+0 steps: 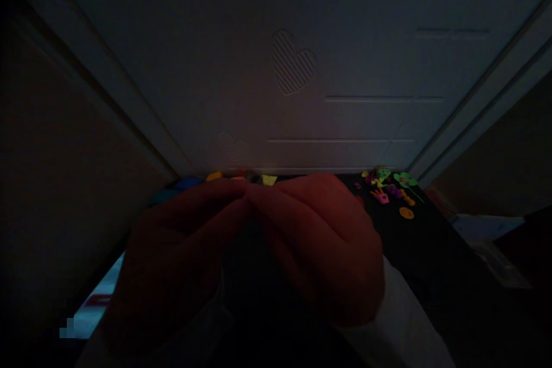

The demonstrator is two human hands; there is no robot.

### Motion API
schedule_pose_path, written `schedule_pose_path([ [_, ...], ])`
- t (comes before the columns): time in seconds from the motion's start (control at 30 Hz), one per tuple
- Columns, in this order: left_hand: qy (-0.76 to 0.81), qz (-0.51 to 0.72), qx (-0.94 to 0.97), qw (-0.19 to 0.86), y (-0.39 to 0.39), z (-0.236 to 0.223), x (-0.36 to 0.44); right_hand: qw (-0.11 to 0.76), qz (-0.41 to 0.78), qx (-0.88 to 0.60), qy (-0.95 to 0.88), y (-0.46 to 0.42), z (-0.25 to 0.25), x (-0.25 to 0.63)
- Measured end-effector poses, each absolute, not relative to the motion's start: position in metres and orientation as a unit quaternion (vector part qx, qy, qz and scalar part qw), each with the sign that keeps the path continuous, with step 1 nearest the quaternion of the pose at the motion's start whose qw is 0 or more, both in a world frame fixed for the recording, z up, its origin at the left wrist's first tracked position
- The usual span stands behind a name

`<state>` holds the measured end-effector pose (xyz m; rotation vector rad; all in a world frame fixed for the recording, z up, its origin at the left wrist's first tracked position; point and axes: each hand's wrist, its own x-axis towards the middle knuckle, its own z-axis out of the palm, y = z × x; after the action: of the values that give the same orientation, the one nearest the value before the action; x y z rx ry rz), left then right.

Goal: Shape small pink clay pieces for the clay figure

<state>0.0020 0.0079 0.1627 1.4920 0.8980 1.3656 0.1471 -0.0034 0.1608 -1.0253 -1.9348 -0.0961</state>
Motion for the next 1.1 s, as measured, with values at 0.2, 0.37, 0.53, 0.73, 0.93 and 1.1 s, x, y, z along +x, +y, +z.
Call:
schedule_pose_path([
  [0.2, 0.332, 0.557, 0.581, 0.491, 0.009, 0.1614, 0.0039, 0.49, -0.043, -0.388, -0.779, -0.003, 0.1602, 0.1478],
  [0.37, 0.287, 0.538, 0.553, 0.568, 0.0103, 0.1602, 0.0044, 0.519, -0.041, -0.375, -0.767, -0.0048, 0.1613, 0.1474],
  [0.53, 0.287, 0.532, 0.536, 0.589, 0.0112, 0.1596, 0.0045, 0.525, -0.04, -0.366, -0.768, -0.0049, 0.1612, 0.1485],
  [0.73, 0.278, 0.546, 0.534, 0.583, 0.0118, 0.1581, 0.0056, 0.542, -0.041, -0.356, -0.76, -0.0047, 0.1584, 0.1473],
  [0.93, 0.276, 0.547, 0.518, 0.597, 0.0091, 0.1592, 0.0079, 0.567, -0.006, -0.372, -0.735, -0.0069, 0.1557, 0.1456],
  [1.1, 0.287, 0.548, 0.532, 0.578, 0.0095, 0.1597, 0.0073, 0.594, 0.094, -0.395, -0.694, -0.0063, 0.1549, 0.1424],
])
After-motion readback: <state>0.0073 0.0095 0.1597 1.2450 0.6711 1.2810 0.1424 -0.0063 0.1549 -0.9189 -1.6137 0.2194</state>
